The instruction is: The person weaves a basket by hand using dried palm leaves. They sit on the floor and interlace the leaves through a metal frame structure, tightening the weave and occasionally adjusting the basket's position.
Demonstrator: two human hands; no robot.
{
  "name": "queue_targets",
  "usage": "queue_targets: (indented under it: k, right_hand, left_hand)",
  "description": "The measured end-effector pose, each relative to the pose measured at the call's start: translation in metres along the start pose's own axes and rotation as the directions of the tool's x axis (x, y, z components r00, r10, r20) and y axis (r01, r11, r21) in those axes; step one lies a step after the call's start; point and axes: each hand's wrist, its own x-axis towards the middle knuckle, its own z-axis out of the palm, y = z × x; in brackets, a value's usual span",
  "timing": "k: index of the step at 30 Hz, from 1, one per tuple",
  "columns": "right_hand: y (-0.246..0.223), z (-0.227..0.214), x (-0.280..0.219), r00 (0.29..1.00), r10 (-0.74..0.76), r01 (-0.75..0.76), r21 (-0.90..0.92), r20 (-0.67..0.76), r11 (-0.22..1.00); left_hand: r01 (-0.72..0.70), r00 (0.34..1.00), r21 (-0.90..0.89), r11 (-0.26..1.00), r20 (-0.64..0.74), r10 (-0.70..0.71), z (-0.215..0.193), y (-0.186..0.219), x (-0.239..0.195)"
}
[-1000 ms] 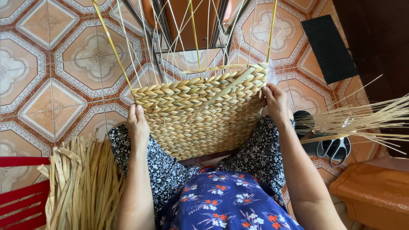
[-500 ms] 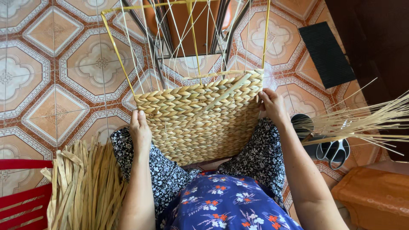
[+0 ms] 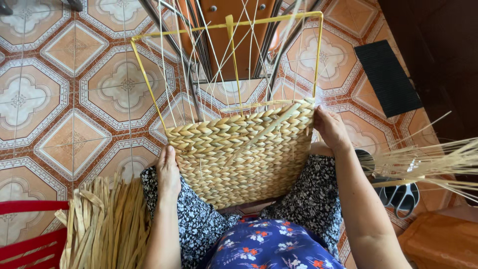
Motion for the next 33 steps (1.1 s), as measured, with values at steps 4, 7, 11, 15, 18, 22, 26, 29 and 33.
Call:
queue_targets:
  k: [4, 7, 11, 15, 18, 22, 26, 29, 33]
  right_hand:
    - [-0.014, 0.011, 0.023, 0.996, 0.016, -0.021, 0.052, 0.084, 0.998]
    - [-0.024, 0.022, 0.041, 0.992, 0.038, -0.04, 0.012, 0.117, 0.999]
    - [-0.027, 0.036, 0.074, 0.978, -0.015, 0.017, -0.011, 0.209, 1.0]
    - [-0.027, 0.044, 0.117, 0.972, -0.134, 0.166, -0.156, 0.194, 0.974]
    - [-0.023, 0.049, 0.145, 0.971, -0.098, 0.139, -0.183, 0.216, 0.973]
    - [-0.013, 0.054, 0.174, 0.978, -0.163, 0.195, -0.295, 0.129, 0.935]
    - [-0.009, 0.046, 0.198, 0.964, -0.22, 0.258, -0.318, 0.151, 0.912]
    - [-0.01, 0.044, 0.215, 0.979, -0.156, 0.169, -0.095, 0.133, 0.981]
    - [-0.014, 0.05, 0.211, 0.985, -0.137, 0.14, -0.018, 0.107, 0.99]
  left_hand:
    - [0.154, 0.987, -0.124, 0.98, 0.059, -0.148, -0.007, 0.0, 0.017]
    - [0.252, 0.965, -0.233, 0.939, 0.134, -0.225, -0.023, -0.009, 0.038]
    - [0.253, 0.949, -0.133, 0.958, 0.229, -0.218, -0.044, -0.017, 0.086]
    - [0.103, 0.98, 0.132, 0.986, 0.155, -0.123, -0.031, 0.006, 0.146]
    - [0.093, 0.975, 0.188, 0.978, 0.18, -0.128, 0.007, 0.029, 0.196]
    - [-0.159, 0.972, 0.341, 0.927, 0.22, 0.086, 0.044, 0.034, 0.231]
    - [-0.302, 0.917, 0.251, 0.92, 0.341, 0.208, 0.068, 0.014, 0.275]
    - [-0.406, 0.897, 0.288, 0.867, 0.307, 0.318, 0.068, 0.0, 0.283]
    - [-0.418, 0.891, 0.22, 0.881, 0.288, 0.351, 0.068, 0.009, 0.281]
